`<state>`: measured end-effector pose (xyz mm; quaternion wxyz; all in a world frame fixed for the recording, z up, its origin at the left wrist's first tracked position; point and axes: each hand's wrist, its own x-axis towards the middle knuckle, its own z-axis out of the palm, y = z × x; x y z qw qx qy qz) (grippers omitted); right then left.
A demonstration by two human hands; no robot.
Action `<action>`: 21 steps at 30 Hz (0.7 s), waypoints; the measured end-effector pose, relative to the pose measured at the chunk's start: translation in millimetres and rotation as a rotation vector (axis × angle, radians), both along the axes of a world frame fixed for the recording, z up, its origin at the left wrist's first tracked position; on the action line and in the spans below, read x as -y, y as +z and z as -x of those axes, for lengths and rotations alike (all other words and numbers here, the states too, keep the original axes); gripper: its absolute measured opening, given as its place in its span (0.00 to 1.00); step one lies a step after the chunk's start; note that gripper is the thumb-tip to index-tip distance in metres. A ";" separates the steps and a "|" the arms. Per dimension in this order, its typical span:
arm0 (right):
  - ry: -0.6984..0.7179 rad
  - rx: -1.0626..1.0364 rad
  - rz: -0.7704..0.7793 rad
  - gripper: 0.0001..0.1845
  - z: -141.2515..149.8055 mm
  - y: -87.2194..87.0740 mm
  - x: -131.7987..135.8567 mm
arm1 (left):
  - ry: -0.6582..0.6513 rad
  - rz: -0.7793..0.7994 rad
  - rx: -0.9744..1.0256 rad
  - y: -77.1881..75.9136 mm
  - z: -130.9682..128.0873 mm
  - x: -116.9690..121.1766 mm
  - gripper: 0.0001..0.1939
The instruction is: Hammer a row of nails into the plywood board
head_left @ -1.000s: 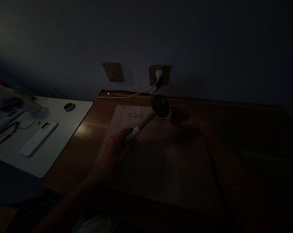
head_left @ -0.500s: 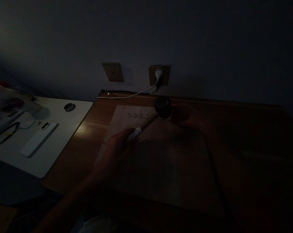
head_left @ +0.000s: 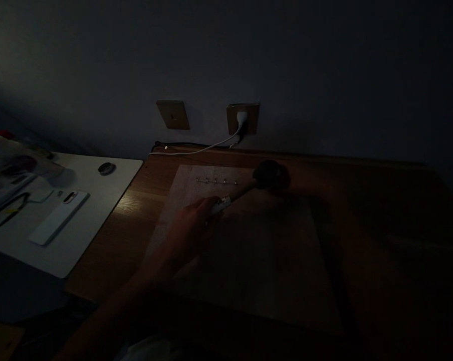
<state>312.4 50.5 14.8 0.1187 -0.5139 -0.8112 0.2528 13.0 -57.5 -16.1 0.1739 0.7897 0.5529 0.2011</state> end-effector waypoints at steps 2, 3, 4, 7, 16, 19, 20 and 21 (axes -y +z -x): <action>-0.008 0.001 0.022 0.24 0.6 0.2 0.0 | 0.019 -0.017 -0.003 -1.3 -2.2 0.1 0.17; -0.012 0.001 0.028 0.24 0.5 -0.7 -0.1 | 0.021 -0.018 0.001 -1.8 -2.4 0.1 0.17; -0.011 -0.001 0.030 0.23 0.1 -2.1 -0.5 | 0.020 -0.017 0.008 -2.2 -1.9 0.3 0.17; -0.010 -0.006 0.032 0.24 -2.7 -5.6 -2.0 | 0.033 -0.006 0.053 -3.3 3.8 1.4 0.17; 0.190 0.153 0.038 0.02 47.5 22.1 22.5 | 0.278 0.012 0.195 -0.9 19.2 7.1 0.21; 0.407 0.123 0.126 0.04 81.9 17.7 38.8 | 0.279 0.023 0.227 0.0 19.4 6.0 0.21; 0.433 0.141 0.125 0.04 90.5 13.8 42.6 | 0.275 0.022 0.229 -0.5 19.5 5.6 0.21; 0.438 0.160 0.117 0.05 96.9 9.6 45.2 | 0.272 0.018 0.229 -1.4 19.7 5.3 0.21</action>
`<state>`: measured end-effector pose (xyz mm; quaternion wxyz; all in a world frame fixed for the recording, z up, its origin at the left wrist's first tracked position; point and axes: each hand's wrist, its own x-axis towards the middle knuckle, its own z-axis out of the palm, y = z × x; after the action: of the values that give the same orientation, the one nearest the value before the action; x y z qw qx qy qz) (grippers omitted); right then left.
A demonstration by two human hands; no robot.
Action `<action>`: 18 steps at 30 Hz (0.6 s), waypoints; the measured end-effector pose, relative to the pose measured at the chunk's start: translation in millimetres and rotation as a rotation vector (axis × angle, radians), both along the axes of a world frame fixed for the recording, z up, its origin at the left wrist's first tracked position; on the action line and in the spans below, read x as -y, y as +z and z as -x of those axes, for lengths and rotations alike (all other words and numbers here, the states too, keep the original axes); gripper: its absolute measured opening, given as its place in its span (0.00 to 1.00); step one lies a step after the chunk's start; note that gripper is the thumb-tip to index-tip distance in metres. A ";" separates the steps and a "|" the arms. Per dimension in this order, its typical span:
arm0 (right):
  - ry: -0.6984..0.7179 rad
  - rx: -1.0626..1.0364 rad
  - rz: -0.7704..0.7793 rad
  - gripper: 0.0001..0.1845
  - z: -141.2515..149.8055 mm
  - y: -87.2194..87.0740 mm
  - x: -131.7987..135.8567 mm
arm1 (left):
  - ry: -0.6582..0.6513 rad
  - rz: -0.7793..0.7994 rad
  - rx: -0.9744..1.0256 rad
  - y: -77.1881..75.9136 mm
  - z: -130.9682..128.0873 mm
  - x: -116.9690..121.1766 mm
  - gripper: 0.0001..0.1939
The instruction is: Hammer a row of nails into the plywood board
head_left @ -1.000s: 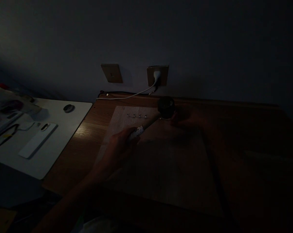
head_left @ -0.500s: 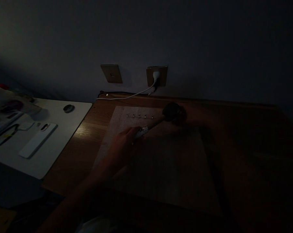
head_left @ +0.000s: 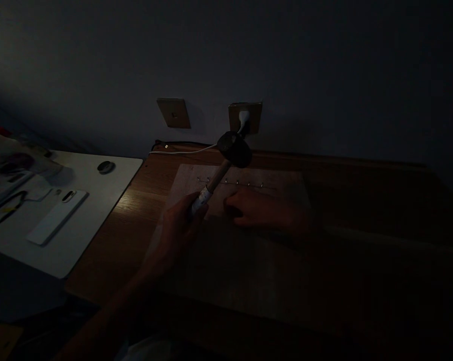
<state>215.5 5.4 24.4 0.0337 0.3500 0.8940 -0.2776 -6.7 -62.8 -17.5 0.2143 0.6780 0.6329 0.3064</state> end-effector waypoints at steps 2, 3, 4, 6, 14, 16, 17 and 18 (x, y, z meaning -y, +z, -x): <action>-0.008 0.038 -0.003 0.06 5.7 -6.8 0.9 | -0.011 -0.018 0.001 -2.3 0.8 0.1 0.21; -0.024 0.059 0.002 0.06 4.7 -8.3 -0.6 | -0.019 -0.031 0.007 -3.4 1.3 0.4 0.21; -0.043 0.074 0.010 0.06 1.0 -8.4 -3.1 | -0.031 -0.043 0.012 -4.6 1.9 0.9 0.21; -0.109 0.069 0.012 0.06 -14.3 -4.3 -10.6 | -0.061 -0.071 0.022 -6.6 3.2 2.0 0.20; -0.529 -0.153 -0.108 0.10 -113.8 -4.4 -44.2 | -0.085 -0.129 0.044 -10.5 4.9 2.0 0.17; -0.523 -0.205 -0.050 0.09 -124.5 -20.1 -49.9 | -0.068 -0.100 0.042 -8.7 4.4 1.9 0.18; -0.521 -0.236 -0.038 0.09 -126.7 -28.1 -52.2 | -0.060 -0.086 0.039 -7.6 4.0 2.0 0.18; -0.513 -0.243 -0.035 0.09 -127.0 -35.1 -53.9 | -0.052 -0.076 0.037 -6.6 3.6 2.2 0.19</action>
<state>342.5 59.3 -10.7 -0.1513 0.5294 0.7785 -0.3013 -10.3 -65.0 -24.1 0.2080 0.6961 0.5989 0.3368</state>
